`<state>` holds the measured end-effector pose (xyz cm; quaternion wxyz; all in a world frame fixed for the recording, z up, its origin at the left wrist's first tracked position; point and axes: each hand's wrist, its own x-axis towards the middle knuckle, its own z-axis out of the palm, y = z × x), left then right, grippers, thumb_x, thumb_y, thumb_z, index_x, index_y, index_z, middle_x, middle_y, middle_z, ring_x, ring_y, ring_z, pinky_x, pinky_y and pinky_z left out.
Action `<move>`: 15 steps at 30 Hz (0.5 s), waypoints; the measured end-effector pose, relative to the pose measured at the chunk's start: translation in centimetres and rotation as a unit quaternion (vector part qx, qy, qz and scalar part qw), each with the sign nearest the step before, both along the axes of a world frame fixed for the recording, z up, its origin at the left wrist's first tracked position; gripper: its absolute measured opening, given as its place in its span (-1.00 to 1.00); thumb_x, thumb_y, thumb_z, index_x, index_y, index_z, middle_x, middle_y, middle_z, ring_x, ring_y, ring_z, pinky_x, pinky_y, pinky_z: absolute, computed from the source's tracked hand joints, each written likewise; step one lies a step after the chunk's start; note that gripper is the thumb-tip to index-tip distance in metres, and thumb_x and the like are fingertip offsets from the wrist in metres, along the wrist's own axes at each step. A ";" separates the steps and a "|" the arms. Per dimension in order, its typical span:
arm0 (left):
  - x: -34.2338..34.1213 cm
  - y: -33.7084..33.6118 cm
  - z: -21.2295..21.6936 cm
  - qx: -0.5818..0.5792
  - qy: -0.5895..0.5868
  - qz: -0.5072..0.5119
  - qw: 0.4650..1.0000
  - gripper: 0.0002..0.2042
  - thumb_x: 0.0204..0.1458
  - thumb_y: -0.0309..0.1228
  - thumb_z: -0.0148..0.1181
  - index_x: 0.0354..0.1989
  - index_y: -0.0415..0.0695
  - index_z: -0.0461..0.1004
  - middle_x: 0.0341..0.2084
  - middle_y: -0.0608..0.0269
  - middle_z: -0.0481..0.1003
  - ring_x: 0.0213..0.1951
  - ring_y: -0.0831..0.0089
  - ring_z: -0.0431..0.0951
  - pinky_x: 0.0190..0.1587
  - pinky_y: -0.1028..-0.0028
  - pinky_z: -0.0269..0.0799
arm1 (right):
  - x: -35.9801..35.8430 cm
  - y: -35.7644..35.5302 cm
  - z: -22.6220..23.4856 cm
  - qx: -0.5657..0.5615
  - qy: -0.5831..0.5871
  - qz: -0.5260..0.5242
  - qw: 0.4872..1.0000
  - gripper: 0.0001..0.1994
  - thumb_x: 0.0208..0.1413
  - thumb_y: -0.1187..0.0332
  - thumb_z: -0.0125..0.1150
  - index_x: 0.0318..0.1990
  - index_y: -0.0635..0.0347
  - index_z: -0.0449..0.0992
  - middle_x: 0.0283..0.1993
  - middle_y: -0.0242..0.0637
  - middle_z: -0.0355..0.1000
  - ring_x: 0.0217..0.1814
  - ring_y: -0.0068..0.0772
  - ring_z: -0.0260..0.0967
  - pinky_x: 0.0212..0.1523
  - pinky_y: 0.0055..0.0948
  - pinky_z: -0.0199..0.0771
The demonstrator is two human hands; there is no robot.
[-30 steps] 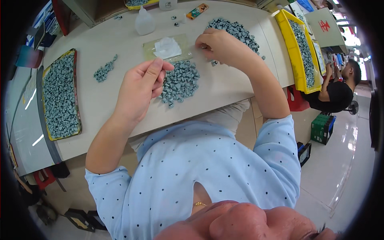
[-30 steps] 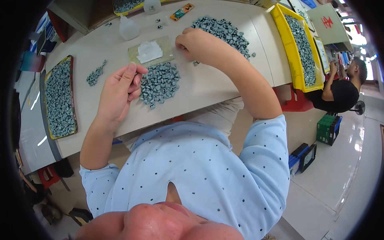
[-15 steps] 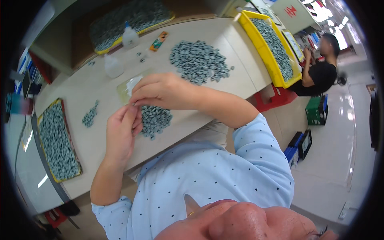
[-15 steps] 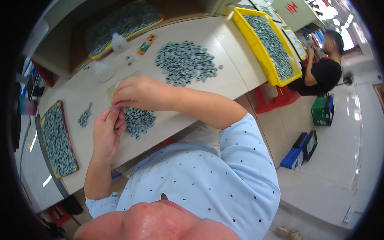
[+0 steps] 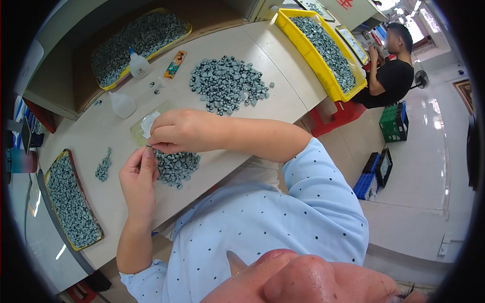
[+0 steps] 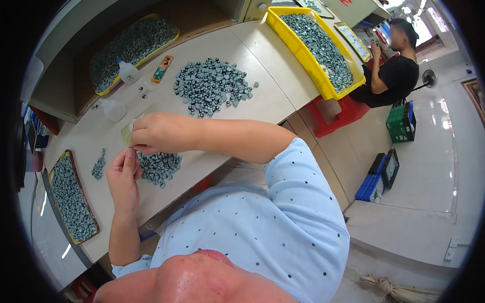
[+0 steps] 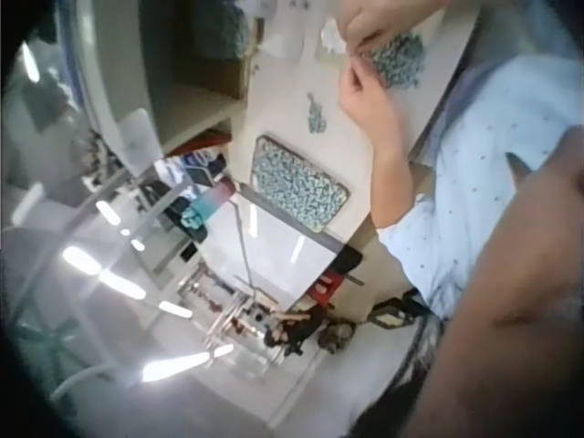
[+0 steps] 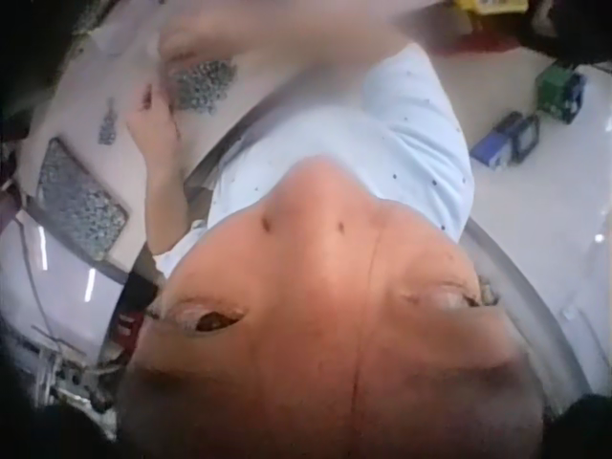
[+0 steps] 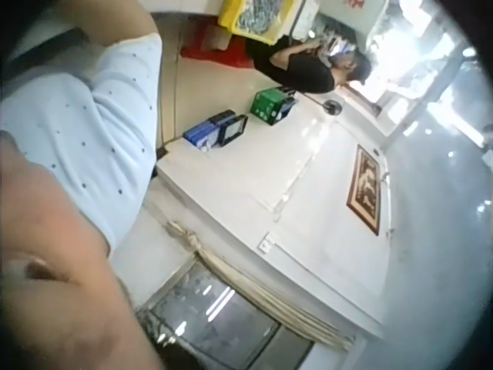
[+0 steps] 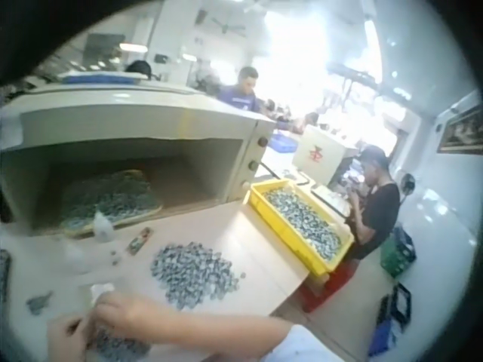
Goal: The person assembles small components by picking up plastic parts and eye pieces, attaching them together using adhesive by hand, and setting the assembled pieces on the workbench.
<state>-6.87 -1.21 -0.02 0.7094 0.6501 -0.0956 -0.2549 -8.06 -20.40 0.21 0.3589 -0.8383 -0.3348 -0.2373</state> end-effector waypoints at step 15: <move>0.9 0.0 0.4 -0.046 0.061 0.017 0.997 -0.76 0.12 -0.47 -0.02 -0.06 -0.27 0.35 -0.44 0.32 0.39 -0.56 0.73 0.18 -0.52 0.71 0.13 | 1.9 -2.9 0.5 -0.137 -0.087 -0.047 0.986 -0.72 -0.30 0.53 0.26 -0.30 0.19 0.50 -0.32 -0.31 0.42 -0.30 -0.27 0.38 -0.30 -0.39 0.40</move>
